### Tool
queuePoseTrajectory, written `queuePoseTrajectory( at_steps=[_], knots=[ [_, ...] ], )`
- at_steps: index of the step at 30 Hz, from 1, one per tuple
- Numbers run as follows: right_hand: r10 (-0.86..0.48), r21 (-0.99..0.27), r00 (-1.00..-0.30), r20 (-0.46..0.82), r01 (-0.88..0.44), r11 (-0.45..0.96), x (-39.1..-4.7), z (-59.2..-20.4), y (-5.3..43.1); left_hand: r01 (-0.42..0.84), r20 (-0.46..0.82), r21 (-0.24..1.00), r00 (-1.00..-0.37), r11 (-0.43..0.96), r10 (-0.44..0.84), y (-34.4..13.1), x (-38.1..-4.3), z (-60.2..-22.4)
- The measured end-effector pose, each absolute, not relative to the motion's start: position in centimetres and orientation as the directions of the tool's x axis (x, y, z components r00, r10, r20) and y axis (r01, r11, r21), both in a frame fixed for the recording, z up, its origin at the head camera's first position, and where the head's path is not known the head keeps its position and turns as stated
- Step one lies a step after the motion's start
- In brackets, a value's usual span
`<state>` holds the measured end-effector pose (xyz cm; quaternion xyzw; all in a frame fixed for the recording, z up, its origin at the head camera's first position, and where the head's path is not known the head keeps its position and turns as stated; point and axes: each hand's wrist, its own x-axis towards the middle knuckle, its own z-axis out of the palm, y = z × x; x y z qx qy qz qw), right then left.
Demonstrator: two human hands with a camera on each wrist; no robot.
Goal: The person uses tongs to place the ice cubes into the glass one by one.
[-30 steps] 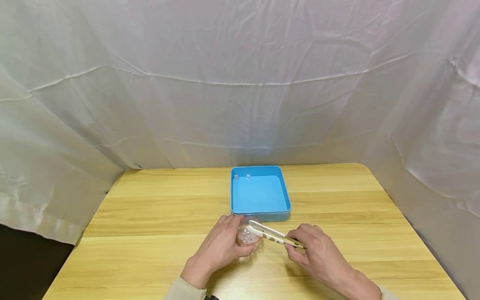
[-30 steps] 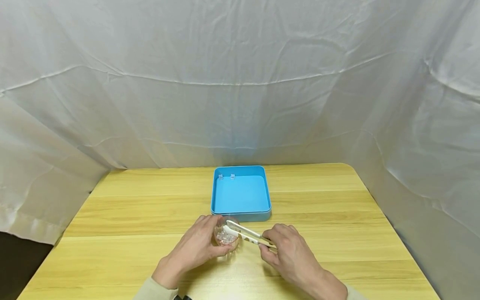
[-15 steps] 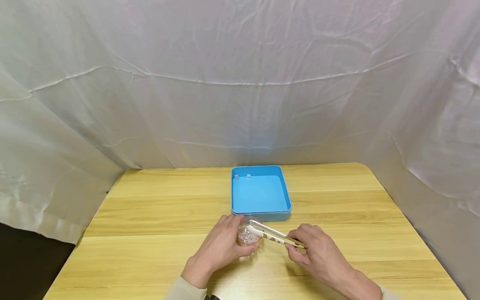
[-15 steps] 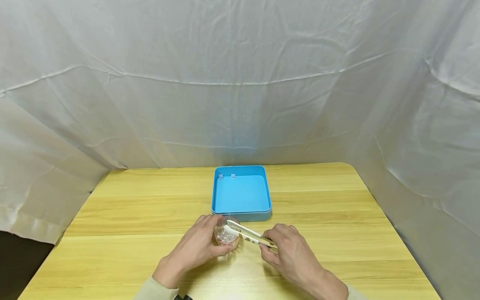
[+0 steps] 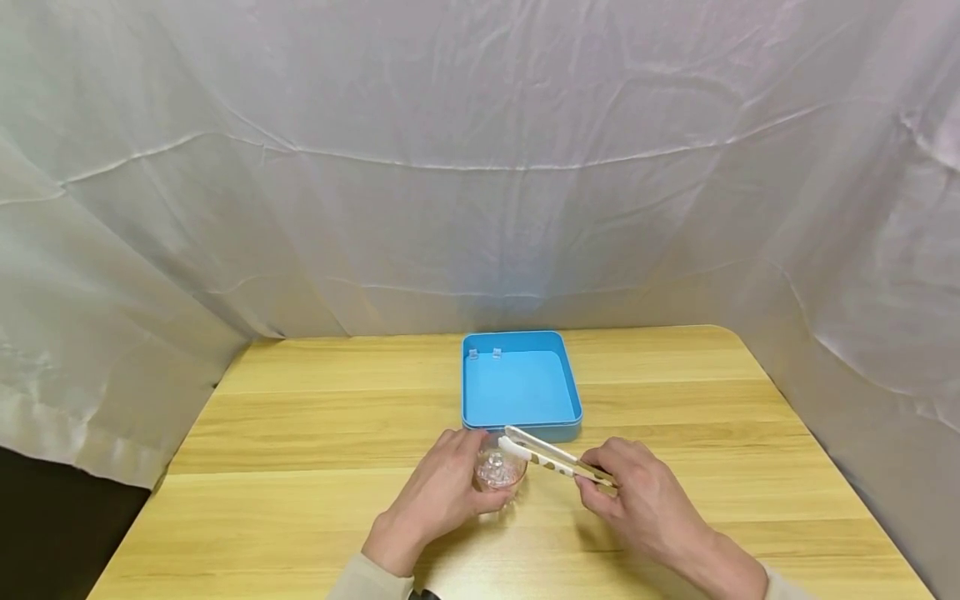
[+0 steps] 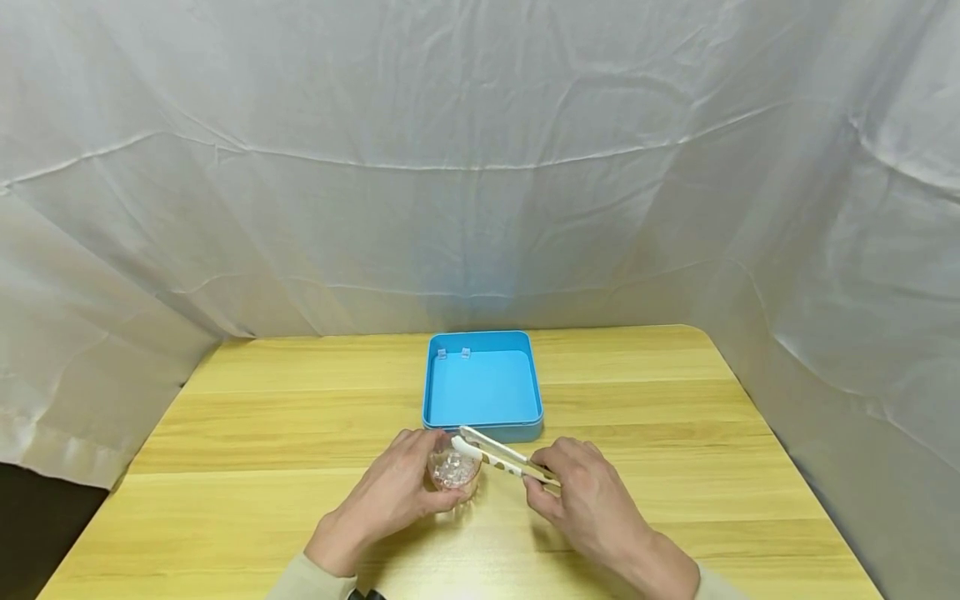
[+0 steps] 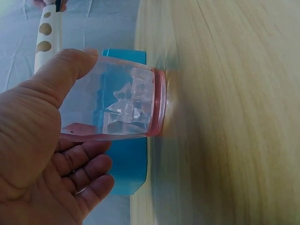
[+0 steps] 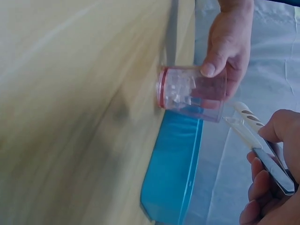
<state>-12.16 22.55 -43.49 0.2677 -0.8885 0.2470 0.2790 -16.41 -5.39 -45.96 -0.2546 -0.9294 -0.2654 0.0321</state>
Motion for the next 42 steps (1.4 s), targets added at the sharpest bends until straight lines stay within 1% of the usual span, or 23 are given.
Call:
queuePoseTrajectory(
  at_steps=[9, 15, 21, 30, 36, 42],
  knots=[
    [-0.28, -0.335, -0.751, 0.599, -0.552, 0.763, -13.9, -42.4, 22.4, 0.497, 0.202, 0.458, -0.865, 0.737, 0.459, -5.4, -16.4, -45.9],
    [-0.226, -0.398, -0.827, 0.515, -0.464, 0.791, -15.3, -41.9, 22.0, 0.488, 0.188, 0.454, -0.87, 0.745, 0.455, -5.4, -16.3, -45.9],
    [-0.192, -0.446, -0.879, 0.436, -0.397, 0.802, -16.7, -41.9, 21.6, 0.484, 0.179, 0.457, -0.872, 0.747, 0.455, -5.4, -16.3, -45.9],
    [-0.163, -0.48, -0.908, 0.386, -0.349, 0.805, -18.7, -41.6, 21.2, 0.478, 0.171, 0.463, -0.874, 0.746, 0.454, -5.5, -16.4, -46.0],
    [-0.156, -0.476, -0.92, 0.359, -0.324, 0.818, -19.9, -41.6, 21.0, 0.492, 0.191, 0.468, -0.867, 0.734, 0.459, -5.5, -16.4, -46.0],
    [-0.144, -0.474, -0.93, 0.338, -0.301, 0.827, -21.1, -41.7, 20.9, 0.477, 0.175, 0.48, -0.874, 0.736, 0.453, -5.5, -16.4, -46.1]
  ],
)
